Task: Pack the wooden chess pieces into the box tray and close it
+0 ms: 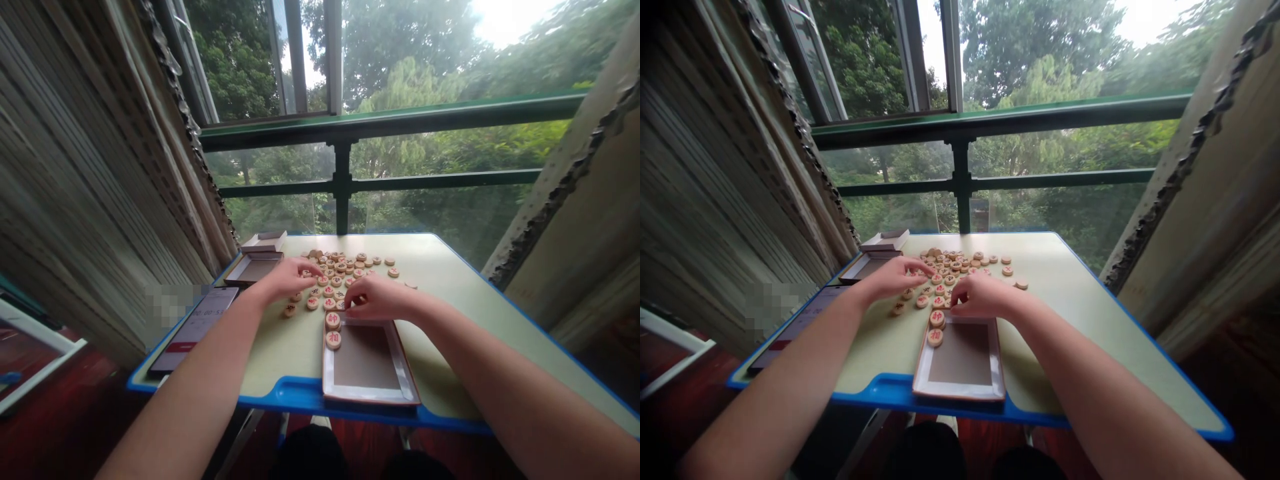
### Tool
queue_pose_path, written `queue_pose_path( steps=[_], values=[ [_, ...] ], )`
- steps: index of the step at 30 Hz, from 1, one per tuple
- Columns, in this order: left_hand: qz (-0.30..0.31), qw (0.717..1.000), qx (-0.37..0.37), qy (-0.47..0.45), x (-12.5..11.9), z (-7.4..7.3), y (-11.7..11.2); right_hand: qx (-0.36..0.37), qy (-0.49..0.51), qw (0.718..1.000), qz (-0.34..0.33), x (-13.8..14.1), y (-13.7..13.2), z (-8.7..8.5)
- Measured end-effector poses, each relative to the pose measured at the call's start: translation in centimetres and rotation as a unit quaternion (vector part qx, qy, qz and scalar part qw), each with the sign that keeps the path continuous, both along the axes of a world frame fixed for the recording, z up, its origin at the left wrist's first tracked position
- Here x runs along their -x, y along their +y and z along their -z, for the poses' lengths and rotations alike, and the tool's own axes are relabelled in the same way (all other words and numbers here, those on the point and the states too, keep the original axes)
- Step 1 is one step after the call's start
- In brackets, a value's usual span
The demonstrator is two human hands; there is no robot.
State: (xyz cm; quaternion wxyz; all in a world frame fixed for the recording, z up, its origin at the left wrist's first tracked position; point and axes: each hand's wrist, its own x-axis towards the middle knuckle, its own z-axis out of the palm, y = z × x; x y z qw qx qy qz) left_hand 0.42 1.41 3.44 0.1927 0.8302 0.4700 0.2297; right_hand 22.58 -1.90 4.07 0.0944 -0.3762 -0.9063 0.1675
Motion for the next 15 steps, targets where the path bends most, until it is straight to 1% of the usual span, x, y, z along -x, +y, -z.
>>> queue_pose_path(
  steps=[2, 6, 8, 11, 13, 15],
  values=[
    [0.043, 0.999, -0.020, 0.018, -0.4, 0.7, 0.2, -0.004, 0.008, 1.000, -0.003, 0.0, 0.0, 0.1],
    [0.040, 0.995, -0.059, 0.067, -1.0, 2.2, 0.8, -0.010, 0.019, 1.000, -0.002, 0.0, 0.3, 0.4],
    [0.039, 0.994, -0.070, 0.070, -1.1, 2.5, 1.0, -0.017, 0.014, 1.000, 0.000, -0.1, 0.4, 0.5],
    [0.050, 0.994, -0.080, 0.054, -1.1, 2.4, 1.0, -0.018, 0.008, 1.000, 0.006, -0.1, 0.5, 0.3],
    [0.033, 0.997, -0.062, 0.022, -1.2, 2.3, 0.9, -0.013, 0.012, 1.000, 0.010, 0.0, 0.4, 0.2],
    [0.004, 1.000, -0.004, -0.029, -1.3, 2.3, 0.8, -0.018, 0.025, 0.999, 0.022, 0.1, 0.4, 0.2]
  ],
)
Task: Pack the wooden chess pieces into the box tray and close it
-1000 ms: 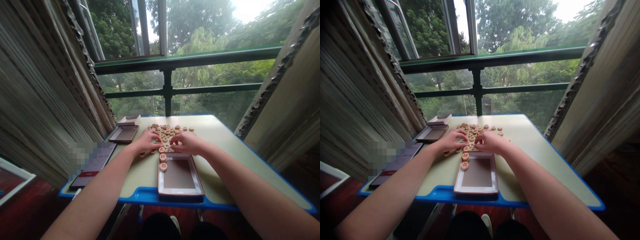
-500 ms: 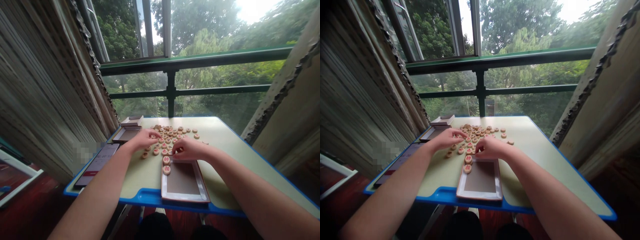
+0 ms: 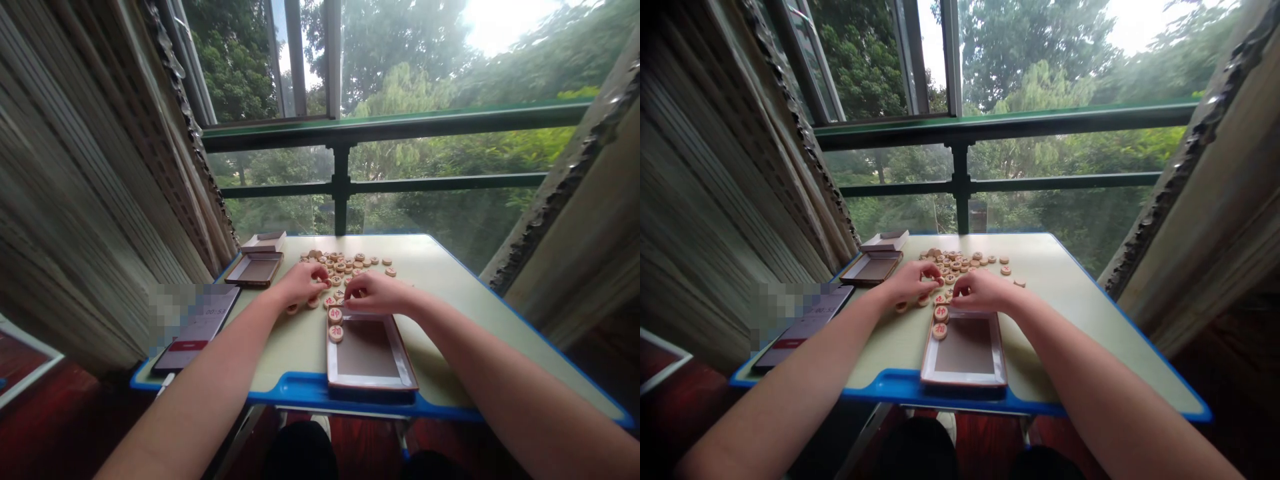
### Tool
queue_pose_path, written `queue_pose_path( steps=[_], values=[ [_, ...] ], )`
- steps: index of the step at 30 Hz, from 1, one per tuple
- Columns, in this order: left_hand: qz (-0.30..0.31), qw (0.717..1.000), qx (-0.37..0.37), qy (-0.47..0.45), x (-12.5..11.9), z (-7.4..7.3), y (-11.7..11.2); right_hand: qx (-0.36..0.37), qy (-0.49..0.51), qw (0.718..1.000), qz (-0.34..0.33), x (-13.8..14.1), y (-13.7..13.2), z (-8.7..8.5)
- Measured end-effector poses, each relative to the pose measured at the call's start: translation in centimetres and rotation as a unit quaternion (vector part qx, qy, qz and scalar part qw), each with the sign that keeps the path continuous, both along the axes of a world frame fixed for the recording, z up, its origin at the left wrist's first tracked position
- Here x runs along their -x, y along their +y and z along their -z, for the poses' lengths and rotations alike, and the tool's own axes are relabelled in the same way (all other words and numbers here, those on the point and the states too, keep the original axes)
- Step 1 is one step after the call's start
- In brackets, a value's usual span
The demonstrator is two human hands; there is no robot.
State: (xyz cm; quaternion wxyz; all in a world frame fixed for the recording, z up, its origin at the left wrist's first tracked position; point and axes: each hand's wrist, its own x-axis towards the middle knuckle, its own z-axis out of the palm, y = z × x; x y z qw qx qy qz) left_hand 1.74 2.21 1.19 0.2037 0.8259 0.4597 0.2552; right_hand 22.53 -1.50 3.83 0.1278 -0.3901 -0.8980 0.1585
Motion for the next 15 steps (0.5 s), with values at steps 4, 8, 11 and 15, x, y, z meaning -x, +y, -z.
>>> queue_pose_path(
  steps=[4, 8, 11, 15],
  values=[
    [0.010, 0.977, 0.136, -0.165, -0.3, -0.5, -0.4, -0.094, 0.065, 0.993, 0.034, 0.2, 0.3, 0.7],
    [0.037, 0.941, 0.201, -0.270, -0.3, -1.7, -1.2, -0.190, 0.116, 0.975, 0.002, 0.5, 0.2, 1.2],
    [0.054, 0.929, 0.227, -0.287, -0.1, -2.5, -1.7, -0.213, 0.136, 0.968, 0.004, 0.8, -0.2, 0.9],
    [0.081, 0.925, 0.238, -0.287, 0.3, -3.0, -2.0, -0.209, 0.156, 0.965, -0.004, 1.0, -0.4, 0.5]
  ],
)
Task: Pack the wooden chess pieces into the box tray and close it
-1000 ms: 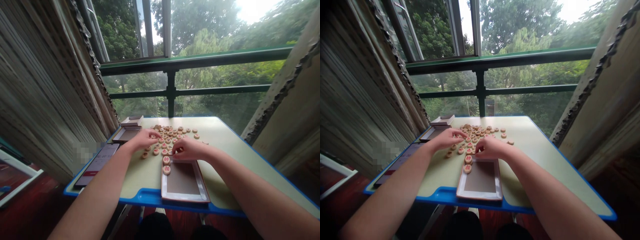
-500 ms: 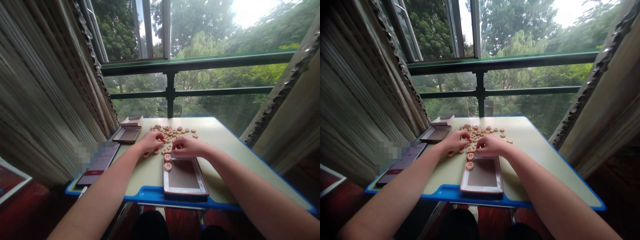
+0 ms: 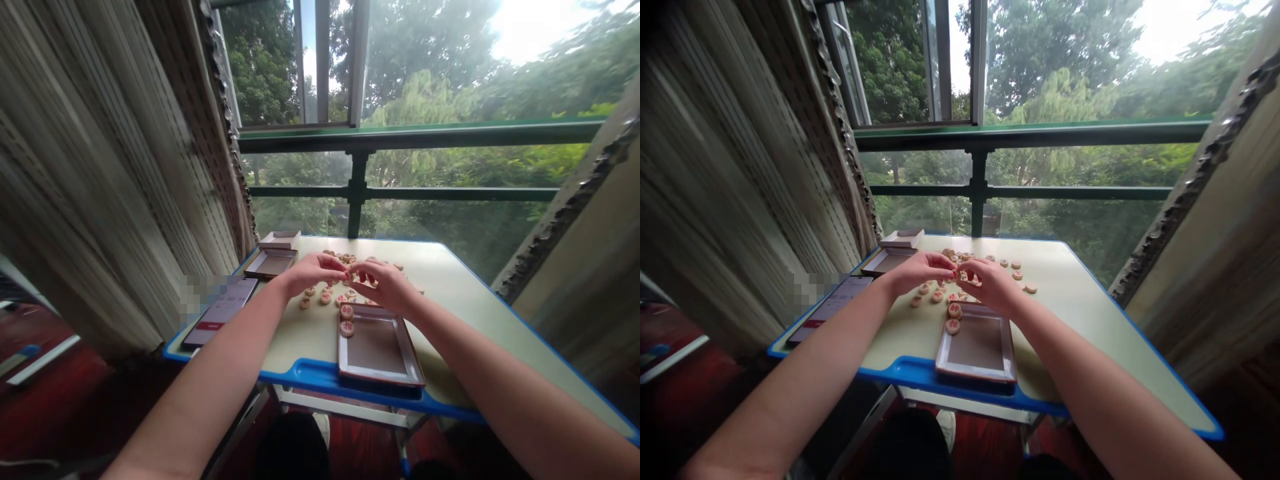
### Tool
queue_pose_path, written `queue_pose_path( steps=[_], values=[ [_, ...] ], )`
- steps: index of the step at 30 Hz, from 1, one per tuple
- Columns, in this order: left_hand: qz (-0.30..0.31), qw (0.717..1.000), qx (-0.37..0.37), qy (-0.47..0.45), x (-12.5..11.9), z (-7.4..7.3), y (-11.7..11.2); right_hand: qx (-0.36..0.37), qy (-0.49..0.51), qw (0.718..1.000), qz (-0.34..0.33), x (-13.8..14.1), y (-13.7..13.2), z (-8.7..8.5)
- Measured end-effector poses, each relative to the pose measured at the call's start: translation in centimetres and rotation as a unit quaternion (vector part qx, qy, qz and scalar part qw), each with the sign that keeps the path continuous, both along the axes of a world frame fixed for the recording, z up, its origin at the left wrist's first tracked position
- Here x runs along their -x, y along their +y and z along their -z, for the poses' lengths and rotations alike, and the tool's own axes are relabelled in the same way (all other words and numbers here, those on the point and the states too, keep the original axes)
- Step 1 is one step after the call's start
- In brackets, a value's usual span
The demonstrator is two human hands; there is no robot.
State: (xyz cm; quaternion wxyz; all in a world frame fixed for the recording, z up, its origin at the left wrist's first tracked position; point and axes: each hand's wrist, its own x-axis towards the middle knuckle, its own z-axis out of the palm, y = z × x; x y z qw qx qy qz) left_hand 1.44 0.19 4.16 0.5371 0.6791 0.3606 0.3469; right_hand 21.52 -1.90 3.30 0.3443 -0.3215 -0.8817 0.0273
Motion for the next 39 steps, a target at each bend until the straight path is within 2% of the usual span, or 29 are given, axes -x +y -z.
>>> queue_pose_path(
  steps=[4, 6, 9, 11, 13, 21, 29, 35, 39],
  values=[
    [0.014, 1.000, 0.010, 0.006, 0.3, -0.1, 0.1, 0.034, -0.010, 0.999, 0.018, 0.0, -0.3, -0.4],
    [-0.022, 1.000, -0.006, 0.005, 0.5, -0.1, 0.2, 0.083, -0.037, 0.996, 0.021, -0.1, -0.8, -1.0],
    [-0.063, 0.998, -0.024, 0.010, 0.6, -0.2, 0.2, 0.183, -0.109, 0.977, -0.015, -0.2, -1.8, -2.2],
    [-0.050, 0.998, -0.020, 0.025, 0.5, -0.3, 0.1, 0.228, -0.154, 0.960, -0.042, -0.2, -2.6, -2.8],
    [-0.030, 0.998, -0.020, 0.045, 0.4, -0.3, -0.1, 0.243, -0.181, 0.952, -0.049, -0.1, -3.1, -3.0],
    [-0.018, 0.997, -0.027, 0.070, 0.2, -0.4, -0.3, 0.188, -0.237, 0.953, -0.008, 0.9, -3.9, -2.5],
    [-0.009, 0.997, -0.024, 0.075, 0.3, 0.1, 0.1, 0.180, -0.238, 0.954, 0.007, 1.1, -4.0, -2.1],
    [-0.015, 0.996, -0.029, 0.081, 0.3, 0.4, 0.6, 0.164, -0.206, 0.965, -0.021, 0.6, -3.8, -2.5],
    [-0.028, 0.996, -0.018, 0.088, 0.1, 0.3, 0.3, 0.140, -0.174, 0.974, -0.044, 0.3, -2.9, -2.1]
  ],
)
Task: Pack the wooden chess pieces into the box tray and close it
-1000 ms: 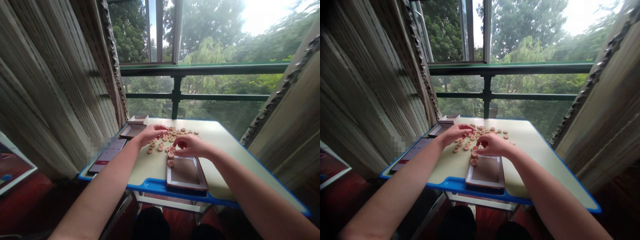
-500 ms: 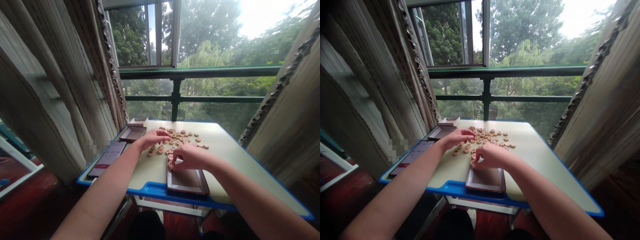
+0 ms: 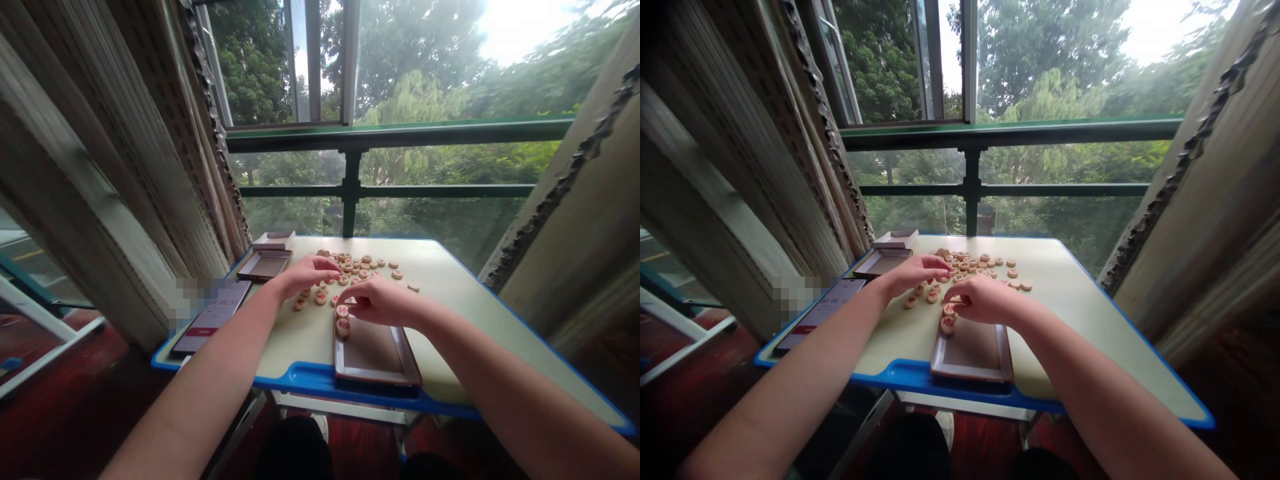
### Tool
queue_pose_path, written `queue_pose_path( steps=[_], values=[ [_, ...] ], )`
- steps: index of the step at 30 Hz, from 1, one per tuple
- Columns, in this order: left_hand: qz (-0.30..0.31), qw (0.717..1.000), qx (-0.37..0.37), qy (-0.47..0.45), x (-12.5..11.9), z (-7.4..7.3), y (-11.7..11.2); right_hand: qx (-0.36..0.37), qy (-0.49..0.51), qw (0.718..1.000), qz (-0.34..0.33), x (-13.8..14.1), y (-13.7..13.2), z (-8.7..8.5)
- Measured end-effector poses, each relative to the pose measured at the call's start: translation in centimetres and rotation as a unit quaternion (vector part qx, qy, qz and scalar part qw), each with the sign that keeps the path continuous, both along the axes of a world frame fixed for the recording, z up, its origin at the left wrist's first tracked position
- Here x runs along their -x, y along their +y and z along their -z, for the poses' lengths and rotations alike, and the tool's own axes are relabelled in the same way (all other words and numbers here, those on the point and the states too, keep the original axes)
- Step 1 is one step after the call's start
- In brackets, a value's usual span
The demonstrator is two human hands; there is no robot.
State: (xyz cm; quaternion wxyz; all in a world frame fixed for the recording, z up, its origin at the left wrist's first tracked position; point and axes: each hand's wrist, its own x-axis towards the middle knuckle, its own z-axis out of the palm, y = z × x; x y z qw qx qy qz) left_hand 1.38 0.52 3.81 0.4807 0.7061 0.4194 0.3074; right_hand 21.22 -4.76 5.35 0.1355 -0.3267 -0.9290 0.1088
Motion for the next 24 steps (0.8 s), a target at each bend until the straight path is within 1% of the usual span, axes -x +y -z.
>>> queue_pose_path(
  steps=[4, 7, 10, 12, 14, 16, 17, 19, 21, 24],
  values=[
    [-0.007, 1.000, -0.001, 0.007, -0.2, -0.1, -0.3, 0.020, -0.009, 1.000, 0.002, 0.0, 0.8, 0.7],
    [-0.004, 1.000, -0.012, 0.011, -0.2, 0.0, -0.2, 0.030, -0.010, 0.999, 0.010, 0.0, 0.8, 0.7],
    [-0.011, 0.999, -0.026, 0.018, 0.0, 0.2, 0.2, 0.006, -0.002, 1.000, 0.022, 0.0, 0.6, 0.4],
    [-0.031, 0.998, -0.046, 0.026, 0.4, 0.4, 0.5, -0.013, 0.005, 0.999, 0.032, -0.1, 0.5, 0.2],
    [-0.054, 0.994, -0.073, 0.061, 0.7, 0.5, 0.8, -0.018, 0.001, 0.999, 0.037, -0.1, 0.5, 0.2],
    [-0.056, 0.986, -0.096, 0.122, 1.1, 0.6, 0.8, -0.015, -0.010, 0.999, 0.039, -0.1, 0.6, 0.4],
    [-0.042, 0.982, -0.107, 0.151, 1.2, 0.7, 0.8, -0.014, -0.013, 0.999, 0.039, -0.1, 0.6, 0.4],
    [0.005, 0.973, -0.132, 0.190, 1.3, 0.8, 0.7, -0.019, -0.010, 0.999, 0.045, -0.1, 0.9, 0.5],
    [0.057, 0.963, -0.156, 0.212, 1.3, 0.9, 0.6, -0.033, -0.003, 0.997, 0.071, -0.3, 1.2, 0.6],
    [0.100, 0.951, -0.179, 0.232, 1.1, 1.3, 0.7, -0.052, -0.012, 0.991, 0.121, -0.7, 2.0, 0.8]
  ],
)
